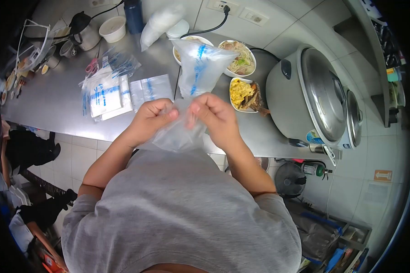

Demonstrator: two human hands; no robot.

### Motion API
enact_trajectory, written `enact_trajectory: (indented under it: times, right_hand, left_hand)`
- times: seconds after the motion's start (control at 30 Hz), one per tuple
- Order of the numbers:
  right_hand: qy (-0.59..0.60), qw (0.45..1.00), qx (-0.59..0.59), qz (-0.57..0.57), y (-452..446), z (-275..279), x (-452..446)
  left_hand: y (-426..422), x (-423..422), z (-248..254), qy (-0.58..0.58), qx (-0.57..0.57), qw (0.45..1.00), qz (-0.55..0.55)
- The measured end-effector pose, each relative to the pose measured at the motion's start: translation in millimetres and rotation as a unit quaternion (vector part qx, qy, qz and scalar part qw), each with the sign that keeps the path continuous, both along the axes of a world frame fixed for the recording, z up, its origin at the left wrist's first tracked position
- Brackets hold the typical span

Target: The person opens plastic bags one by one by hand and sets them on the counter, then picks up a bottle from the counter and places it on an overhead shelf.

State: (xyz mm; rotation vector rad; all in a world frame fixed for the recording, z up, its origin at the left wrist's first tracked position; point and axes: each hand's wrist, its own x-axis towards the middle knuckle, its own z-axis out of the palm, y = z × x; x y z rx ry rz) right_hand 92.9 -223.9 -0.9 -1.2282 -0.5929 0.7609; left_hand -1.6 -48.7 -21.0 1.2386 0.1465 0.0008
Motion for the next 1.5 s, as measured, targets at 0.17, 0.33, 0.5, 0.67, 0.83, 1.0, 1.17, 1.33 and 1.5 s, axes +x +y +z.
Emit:
enact_trajectory:
  times: [0.17, 0.33, 0.5, 0.67, 0.83, 1.0, 1.17, 1.33, 1.5]
  right_hand:
    - [0.064, 0.979, 0.005, 0.192, -17, -5, 32]
    - [0.170, 0.966, 0.189, -0.043, -10, 38, 81]
    - [0.163, 0.977, 0.110, -0.086, 25, 62, 142]
    - [-0.265, 0.914, 0.155, -0.264, 21, 76, 125]
    - [-0.583, 0.736, -0.088, -0.331, 20, -74, 80]
    - [-0.444, 0.823, -0.312, -0.170, -56, -189, 10]
    - [-0.178, 0.955, -0.063, -0.228, -51, -76, 16]
    - [0.007, 0.985, 0.103, 0.139, -32, -4, 46]
    - [0.178, 0.957, 0.222, 0.057, -31, 35, 69]
  left_hand:
    - [30, 42, -9, -0.126, -0.402, 0.902, -0.101]
    - [35, 78, 38, 0.028, -0.267, 0.963, 0.006]
    - [76, 152, 49, -0.065, -0.285, 0.956, -0.001]
    - [138, 129, 55, -0.091, -0.200, 0.970, 0.099]
    - [153, 66, 16, -0.017, -0.129, 0.971, 0.199]
    - [108, 32, -9, 0.084, -0.091, 0.974, 0.191]
    - [63, 50, 9, 0.092, -0.103, 0.986, -0.096]
    - [31, 80, 37, 0.000, -0.123, 0.975, -0.185]
    - [48, 81, 52, 0.108, -0.105, 0.989, -0.002]
